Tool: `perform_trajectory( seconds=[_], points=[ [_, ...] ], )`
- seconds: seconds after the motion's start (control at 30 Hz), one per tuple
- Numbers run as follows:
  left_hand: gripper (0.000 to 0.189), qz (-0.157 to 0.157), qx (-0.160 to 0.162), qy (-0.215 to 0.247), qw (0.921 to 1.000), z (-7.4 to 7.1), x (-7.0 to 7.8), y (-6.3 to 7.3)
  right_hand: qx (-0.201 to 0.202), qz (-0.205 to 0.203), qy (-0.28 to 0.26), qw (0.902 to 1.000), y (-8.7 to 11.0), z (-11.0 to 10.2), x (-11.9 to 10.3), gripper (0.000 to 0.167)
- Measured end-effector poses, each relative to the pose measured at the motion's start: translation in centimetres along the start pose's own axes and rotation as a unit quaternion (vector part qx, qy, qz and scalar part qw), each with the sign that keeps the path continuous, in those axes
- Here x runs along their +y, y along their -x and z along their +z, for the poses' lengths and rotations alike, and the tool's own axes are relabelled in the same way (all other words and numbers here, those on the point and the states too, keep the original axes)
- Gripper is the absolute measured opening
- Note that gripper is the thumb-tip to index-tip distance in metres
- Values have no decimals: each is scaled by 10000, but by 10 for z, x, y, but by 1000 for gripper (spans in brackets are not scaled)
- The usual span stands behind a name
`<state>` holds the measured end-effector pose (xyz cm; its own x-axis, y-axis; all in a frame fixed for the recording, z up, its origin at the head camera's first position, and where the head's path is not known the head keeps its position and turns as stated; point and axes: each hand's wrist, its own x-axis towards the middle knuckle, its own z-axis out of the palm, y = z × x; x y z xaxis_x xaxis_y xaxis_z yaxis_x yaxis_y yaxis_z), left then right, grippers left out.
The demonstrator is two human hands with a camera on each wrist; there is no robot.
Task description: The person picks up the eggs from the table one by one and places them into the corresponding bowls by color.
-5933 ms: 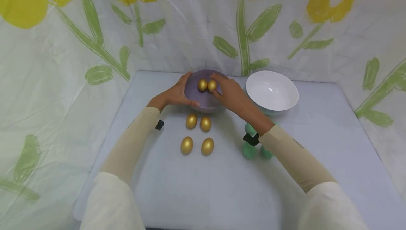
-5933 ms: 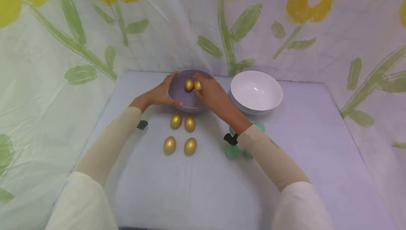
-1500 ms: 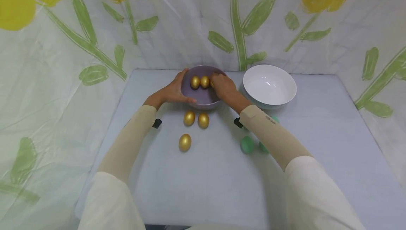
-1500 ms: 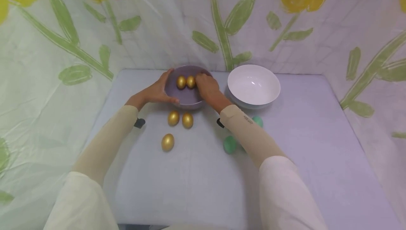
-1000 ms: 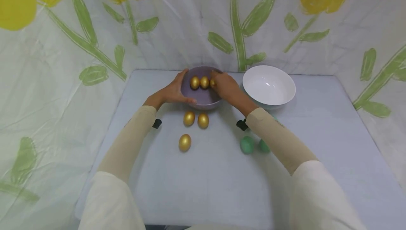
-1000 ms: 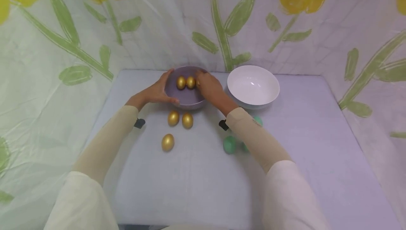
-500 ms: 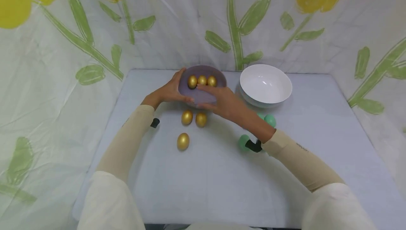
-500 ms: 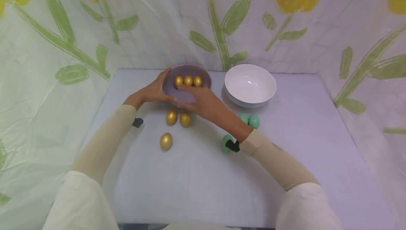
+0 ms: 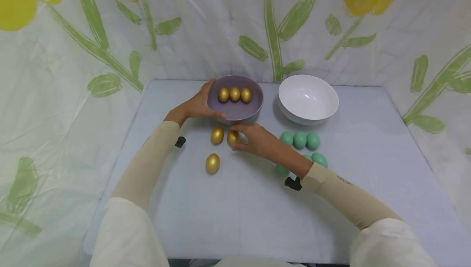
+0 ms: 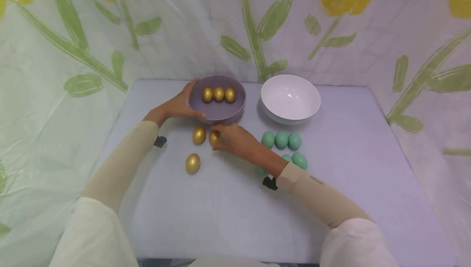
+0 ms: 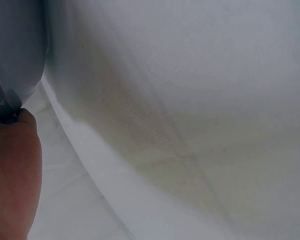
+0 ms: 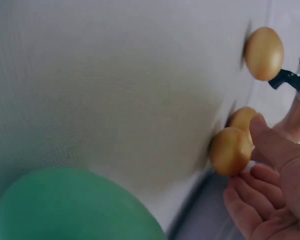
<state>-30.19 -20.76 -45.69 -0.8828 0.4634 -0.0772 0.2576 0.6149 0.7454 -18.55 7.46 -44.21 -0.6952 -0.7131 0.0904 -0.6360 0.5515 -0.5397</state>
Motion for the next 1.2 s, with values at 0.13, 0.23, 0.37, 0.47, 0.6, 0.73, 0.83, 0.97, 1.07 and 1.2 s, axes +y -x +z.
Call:
perform_trajectory(
  seconds=[0.13, 0.23, 0.37, 0.47, 0.6, 0.73, 0.83, 0.97, 1.07, 1.2],
  points=[
    [146, -9, 0, -22, 10000, 0, 1, 0, -90, 123, 133, 9998, -3, 4, 2, 52],
    [146, -1, -5, -80, 10000, -1, 2, 0, -104, 191, 179, 9996, -5, 6, 5, 46],
    [146, 20, -17, -122, 9999, -1, 4, -1, -67, 254, 122, 9996, -5, 6, 8, 44],
    [146, 6, -9, -126, 9999, -1, 4, -1, -25, 256, 26, 9997, -4, 5, 10, 44],
    [146, -59, 2, -93, 9999, -1, 2, -2, 11, 186, -145, 9997, -4, 5, 10, 43],
    [146, -81, 2, -58, 10000, 0, 1, -1, -35, 171, -216, 9996, -3, 5, 10, 41],
    [145, -72, -14, -74, 9999, 0, 0, 0, -65, 106, -241, 9996, -1, 0, 6, 41],
    [145, -68, -29, -104, 9999, 0, -1, 0, 6, -129, -437, 9990, 1, -19, -3, 41],
    [146, -65, -8, -114, 9999, 1, -1, 0, 132, -292, -783, 9964, 0, -38, -10, 42],
    [147, -54, -5, -105, 9999, 0, -1, 0, 532, -207, -918, 9941, -9, -61, -12, 47]
  ],
)
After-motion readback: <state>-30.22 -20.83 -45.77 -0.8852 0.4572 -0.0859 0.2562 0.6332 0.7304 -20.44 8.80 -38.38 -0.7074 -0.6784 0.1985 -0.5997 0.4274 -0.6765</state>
